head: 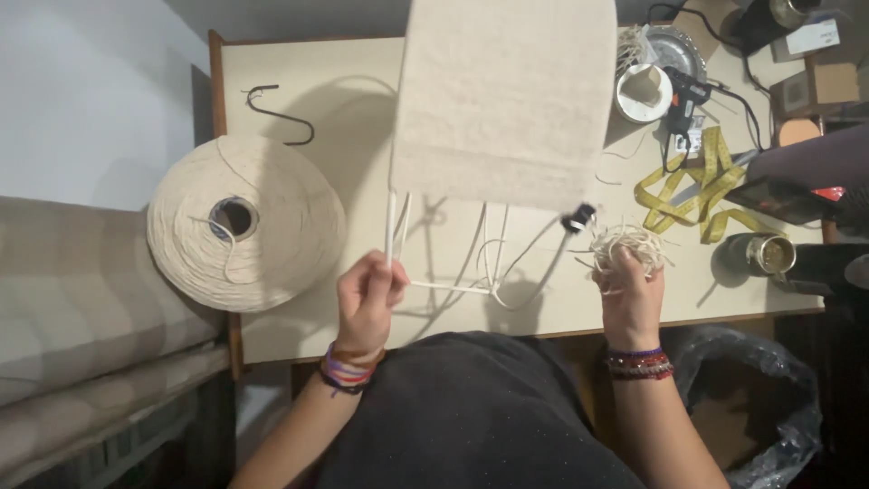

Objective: Wrapping a wire lampshade frame with twine

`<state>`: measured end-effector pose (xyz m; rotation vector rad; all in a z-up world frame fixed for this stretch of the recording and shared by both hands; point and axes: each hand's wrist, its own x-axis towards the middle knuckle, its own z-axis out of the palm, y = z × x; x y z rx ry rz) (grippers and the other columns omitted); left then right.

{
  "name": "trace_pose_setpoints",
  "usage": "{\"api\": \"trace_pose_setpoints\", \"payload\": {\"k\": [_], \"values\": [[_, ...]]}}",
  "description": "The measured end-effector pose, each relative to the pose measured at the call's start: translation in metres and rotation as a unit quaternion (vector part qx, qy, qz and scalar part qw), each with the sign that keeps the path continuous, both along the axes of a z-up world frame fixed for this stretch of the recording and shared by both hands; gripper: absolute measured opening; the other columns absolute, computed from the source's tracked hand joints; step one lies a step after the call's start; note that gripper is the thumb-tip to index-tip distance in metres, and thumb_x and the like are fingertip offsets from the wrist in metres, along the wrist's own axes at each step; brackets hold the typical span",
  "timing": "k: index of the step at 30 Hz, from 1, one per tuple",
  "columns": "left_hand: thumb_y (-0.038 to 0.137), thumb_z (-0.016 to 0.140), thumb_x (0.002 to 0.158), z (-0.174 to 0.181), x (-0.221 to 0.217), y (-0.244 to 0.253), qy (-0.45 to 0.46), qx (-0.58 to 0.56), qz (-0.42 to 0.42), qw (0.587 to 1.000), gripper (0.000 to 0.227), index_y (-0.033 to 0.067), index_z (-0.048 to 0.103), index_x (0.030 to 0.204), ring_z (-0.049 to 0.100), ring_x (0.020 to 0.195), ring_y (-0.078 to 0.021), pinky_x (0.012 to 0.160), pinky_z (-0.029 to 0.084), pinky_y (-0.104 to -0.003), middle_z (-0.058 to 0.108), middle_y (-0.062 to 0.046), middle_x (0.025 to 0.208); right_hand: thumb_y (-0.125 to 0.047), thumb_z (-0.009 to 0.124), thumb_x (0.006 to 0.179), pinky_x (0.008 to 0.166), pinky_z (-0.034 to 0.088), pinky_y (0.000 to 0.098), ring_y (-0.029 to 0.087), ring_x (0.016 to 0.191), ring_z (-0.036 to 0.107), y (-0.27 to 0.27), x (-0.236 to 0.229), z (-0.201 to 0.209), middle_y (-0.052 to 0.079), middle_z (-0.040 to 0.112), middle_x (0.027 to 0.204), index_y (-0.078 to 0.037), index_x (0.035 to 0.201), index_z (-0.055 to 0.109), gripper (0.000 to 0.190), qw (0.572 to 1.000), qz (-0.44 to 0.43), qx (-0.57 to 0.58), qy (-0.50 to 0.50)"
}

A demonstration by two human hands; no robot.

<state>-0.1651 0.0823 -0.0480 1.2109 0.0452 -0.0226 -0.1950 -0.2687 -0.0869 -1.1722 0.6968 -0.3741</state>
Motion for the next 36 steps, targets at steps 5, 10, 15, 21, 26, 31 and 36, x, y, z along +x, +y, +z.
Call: {"api": "trace_pose_setpoints", "payload": {"k": [5,10,15,21,26,31,36], "values": [[0.015,0.052,0.106,0.037,0.026,-0.02,-0.016,0.058,0.084,0.995,0.032,0.0015,0.061,0.079,0.029,0.046,-0.0059,0.044,0.029,-0.019,0.032,0.003,0.052,-0.033,0.075,0.086,0.106,0.054,0.0489,0.031,0.115,0.069,-0.003,-0.003,0.008,0.009,0.069,0.099,-0.011,0.113,0.068,0.036,0.969,-0.049,0.226,-0.09],[0.023,0.052,0.108,0.051,0.048,-0.035,-0.012,0.049,0.096,0.994,0.033,0.0036,0.061,0.084,0.028,0.05,-0.002,0.044,0.026,-0.016,0.03,0.007,0.058,-0.05,0.074,0.074,0.091,0.058,0.0513,0.032,0.102,0.071,-0.028,-0.021,-0.023,0.012,0.067,0.095,-0.007,0.122,0.066,0.066,0.925,-0.079,0.361,-0.084],[0.026,0.049,0.109,0.051,0.052,-0.041,-0.041,0.034,0.098,0.994,0.033,0.003,0.061,0.089,0.029,0.047,-0.0026,0.044,0.027,-0.016,0.032,0.003,0.056,-0.023,0.077,0.073,0.075,0.062,0.0527,0.045,0.088,0.073,-0.037,-0.022,-0.026,0.029,0.07,0.096,-0.001,0.124,0.065,0.056,0.841,0.417,-0.256,0.23],[0.026,0.048,0.11,0.045,0.051,-0.039,-0.045,0.054,0.098,0.993,0.034,0.0015,0.062,0.089,0.029,0.044,-0.0043,0.042,0.028,-0.017,0.033,0.001,0.054,-0.036,0.082,0.075,0.074,0.061,0.0477,0.039,0.091,0.074,-0.042,0.0,-0.078,0.012,0.058,0.103,-0.014,0.129,0.053,0.065,0.605,0.32,-0.649,0.332],[0.029,0.047,0.11,0.049,0.048,-0.04,-0.034,0.057,0.098,0.993,0.037,0.002,0.062,0.089,0.034,0.044,-0.0048,0.043,0.031,-0.017,0.036,0.001,0.055,-0.014,0.074,0.079,0.081,0.063,0.0556,0.048,0.107,0.067,-0.02,0.028,-0.069,0.026,0.057,0.127,-0.007,0.149,0.048,0.074,0.631,0.335,-0.645,0.27],[0.027,0.047,0.11,0.051,0.044,-0.039,-0.039,0.065,0.09,0.993,0.037,0.0019,0.061,0.087,0.038,0.042,-0.0074,0.042,0.034,-0.018,0.037,-0.001,0.054,-0.014,0.065,0.092,0.096,0.055,0.0438,0.036,0.111,0.066,0.035,0.039,0.022,0.012,0.065,0.122,-0.016,0.125,0.072,0.034,0.832,0.339,-0.437,0.042],[0.025,0.048,0.11,0.049,0.039,-0.038,-0.046,0.065,0.093,0.992,0.035,0.0019,0.062,0.088,0.041,0.048,-0.0092,0.047,0.038,-0.02,0.04,-0.002,0.058,-0.017,0.081,0.085,0.091,0.053,0.034,0.024,0.109,0.059,0.059,0.045,0.036,0.012,0.059,0.119,-0.005,0.117,0.072,0.036,0.894,0.38,-0.235,-0.026]]}}
